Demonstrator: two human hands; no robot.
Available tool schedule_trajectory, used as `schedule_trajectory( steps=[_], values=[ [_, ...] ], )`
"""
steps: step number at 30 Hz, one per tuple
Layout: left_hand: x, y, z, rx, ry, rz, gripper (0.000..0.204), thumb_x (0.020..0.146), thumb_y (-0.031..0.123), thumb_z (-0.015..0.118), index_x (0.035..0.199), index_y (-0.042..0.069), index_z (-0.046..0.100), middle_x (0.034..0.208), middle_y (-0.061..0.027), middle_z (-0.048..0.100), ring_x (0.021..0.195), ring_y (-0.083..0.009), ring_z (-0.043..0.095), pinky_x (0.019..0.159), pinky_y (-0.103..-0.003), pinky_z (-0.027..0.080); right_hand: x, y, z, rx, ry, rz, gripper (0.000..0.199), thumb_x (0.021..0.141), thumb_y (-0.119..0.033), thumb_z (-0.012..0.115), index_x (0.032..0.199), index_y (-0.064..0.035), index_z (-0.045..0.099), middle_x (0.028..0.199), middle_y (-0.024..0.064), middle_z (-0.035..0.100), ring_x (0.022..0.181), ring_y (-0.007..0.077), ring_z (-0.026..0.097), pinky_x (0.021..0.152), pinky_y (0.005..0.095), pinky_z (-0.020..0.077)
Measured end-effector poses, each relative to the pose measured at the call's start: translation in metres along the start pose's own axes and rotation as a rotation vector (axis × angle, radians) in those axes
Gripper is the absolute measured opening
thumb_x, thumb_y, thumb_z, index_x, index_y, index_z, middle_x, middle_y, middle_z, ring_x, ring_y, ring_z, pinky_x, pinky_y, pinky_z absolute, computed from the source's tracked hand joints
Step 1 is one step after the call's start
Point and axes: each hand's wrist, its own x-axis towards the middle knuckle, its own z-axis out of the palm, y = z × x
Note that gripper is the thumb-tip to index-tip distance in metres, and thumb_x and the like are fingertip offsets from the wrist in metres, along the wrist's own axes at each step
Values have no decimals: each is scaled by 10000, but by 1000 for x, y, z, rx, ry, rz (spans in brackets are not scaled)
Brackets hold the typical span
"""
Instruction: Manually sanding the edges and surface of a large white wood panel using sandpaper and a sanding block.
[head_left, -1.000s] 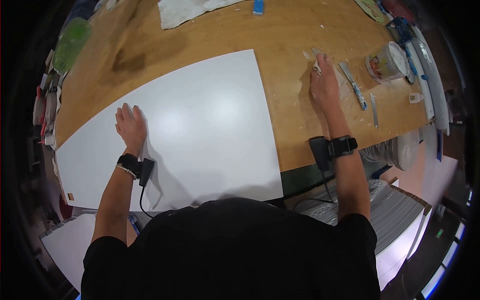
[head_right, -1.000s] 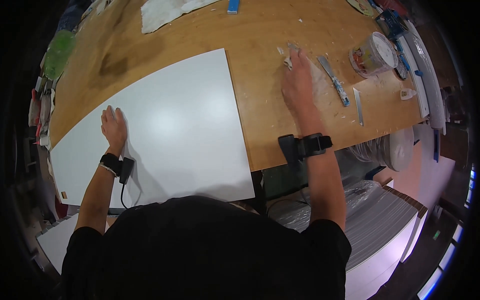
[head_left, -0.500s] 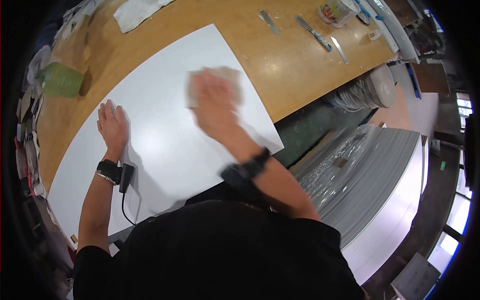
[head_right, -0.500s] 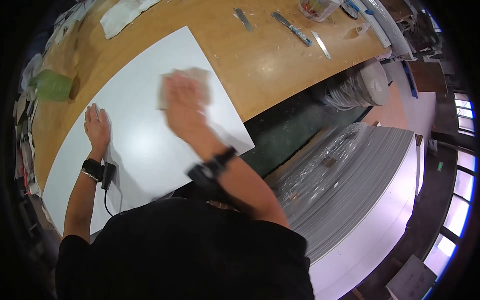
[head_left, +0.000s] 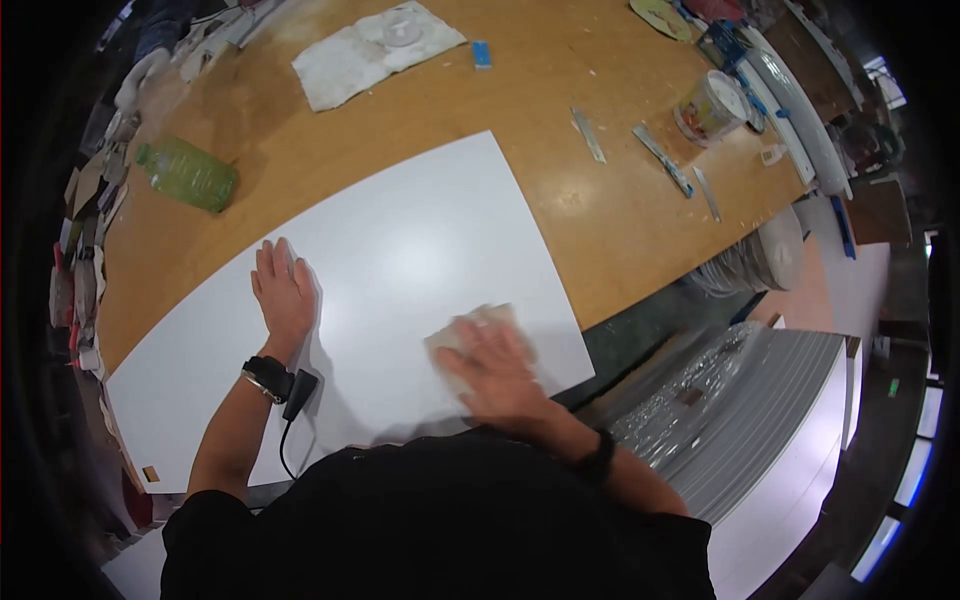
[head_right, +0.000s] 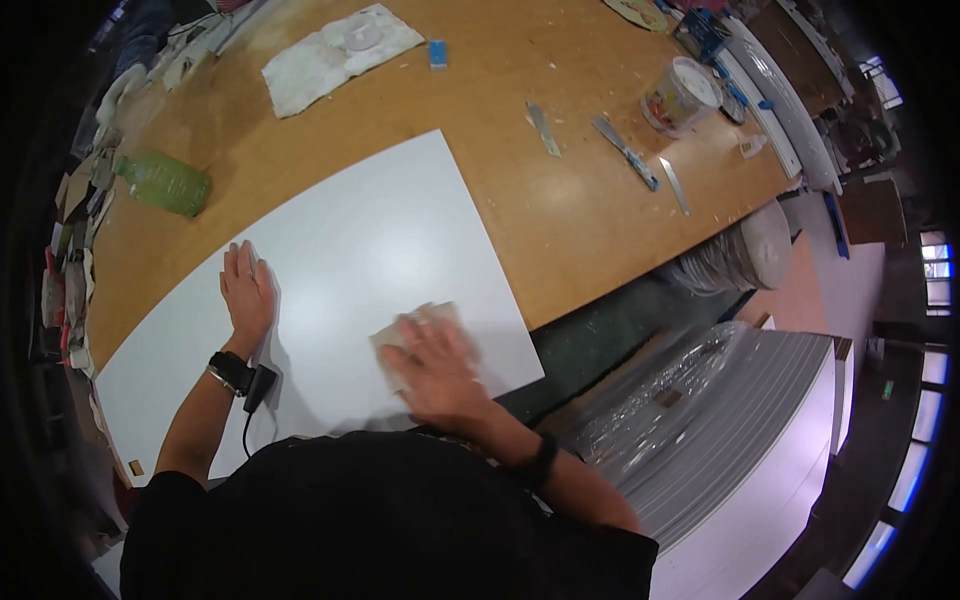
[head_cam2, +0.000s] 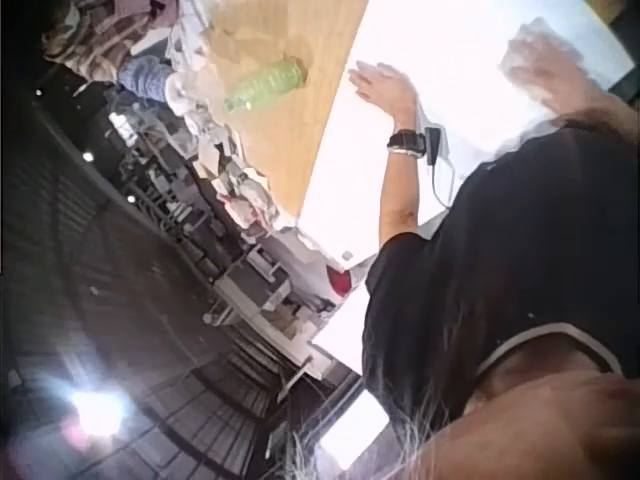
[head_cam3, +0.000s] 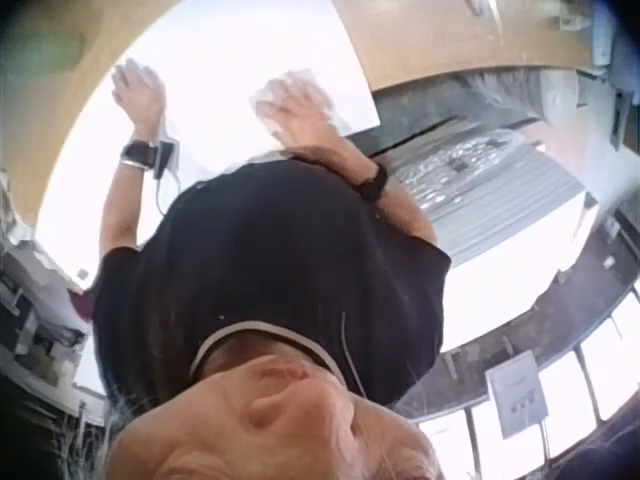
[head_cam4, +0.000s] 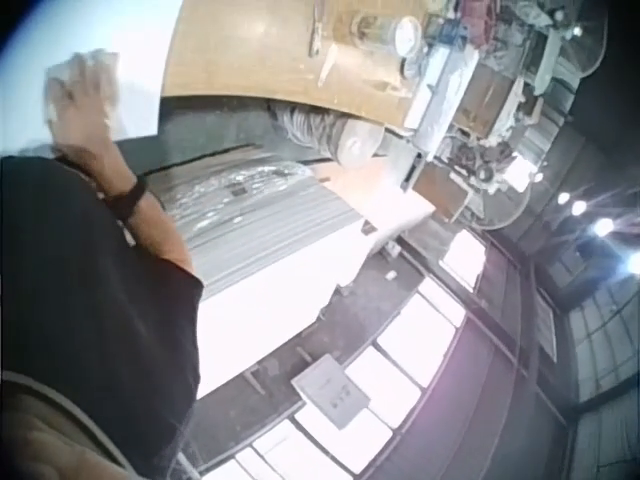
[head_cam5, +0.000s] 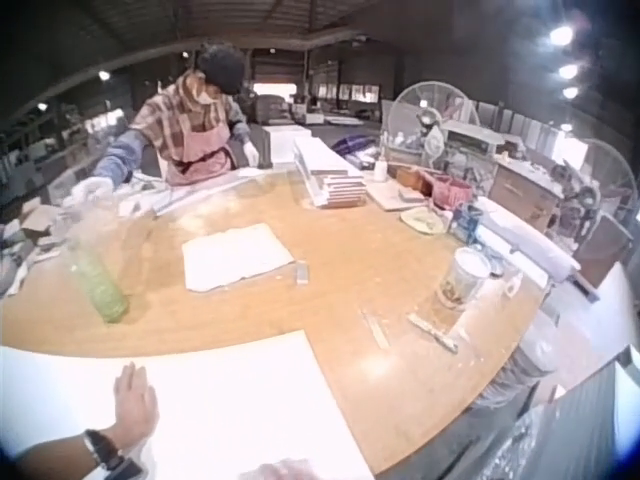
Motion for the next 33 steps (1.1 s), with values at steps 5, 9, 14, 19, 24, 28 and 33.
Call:
schedule_trajectory(
  steps=[5, 9, 14, 19, 24, 28, 33],
  values=[
    [-3, 10, -6, -59, -21, -18, 482, 910, 268, 421, 1326, 30, 377, 1390, -227, 314, 1311, -368, 258, 1089, -486, 146, 174, 11, 33, -79, 252, -252, 548, 773, -267, 603, 1280, -110, 464, 1384, 171, 367, 1324, 356, 266, 1087, 522, 145],
    [3, 10, -14, -77, -35, -53, 459, 897, 247, 441, 1303, 35, 412, 1387, -208, 329, 1312, -340, 270, 1093, -466, 152, 248, 49, 1, -198, 389, -20, 580, 795, -318, 597, 1306, -97, 436, 1387, 178, 367, 1317, 367, 268, 1085, 547, 100],
    [3, 12, -21, -68, -14, -78, 453, 878, 204, 476, 1291, 27, 422, 1373, -196, 349, 1307, -333, 281, 1089, -461, 178, 209, 89, -29, -404, 480, 153, 606, 808, -315, 599, 1355, -168, 383, 1410, 146, 339, 1297, 382, 289, 1057, 600, 116],
    [2, 10, -15, -138, 10, -80, 494, 860, 220, 527, 1290, 14, 399, 1367, -199, 353, 1300, -343, 292, 1084, -468, 196, 106, 65, -25, -481, 300, 292, 653, 784, -233, 624, 1373, -168, 351, 1445, 163, 263, 1305, 405, 247, 1043, 601, 142],
    [21, -56, -36, -315, -108, 144, 532, 854, 254, 556, 1286, -9, 388, 1349, -218, 368, 1285, -358, 315, 1076, -451, 227, 19, 3, 16, -487, 85, 215, 706, 689, -218, 655, 1339, -149, 387, 1406, 209, 290, 1278, 460, 244, 1029, 620, 155],
    [73, -163, -57, -474, -99, -62, 596, 824, 289, 599, 1269, -44, 385, 1280, -279, 412, 1169, -374, 431, 983, -404, 359, 27, -31, 54, -567, 95, 104, 722, 665, -243, 666, 1324, -127, 396, 1394, 206, 312, 1273, 461, 255, 1025, 627, 155],
    [101, -171, -83, -740, -226, -141, 592, 803, 315, 618, 1213, -68, 431, 1236, -280, 444, 1062, -352, 512, 860, -389, 448, 108, -10, 33, -601, 345, 396, 610, 811, -277, 580, 1368, -157, 364, 1433, 179, 286, 1304, 406, 257, 1048, 573, 170]
  ],
)
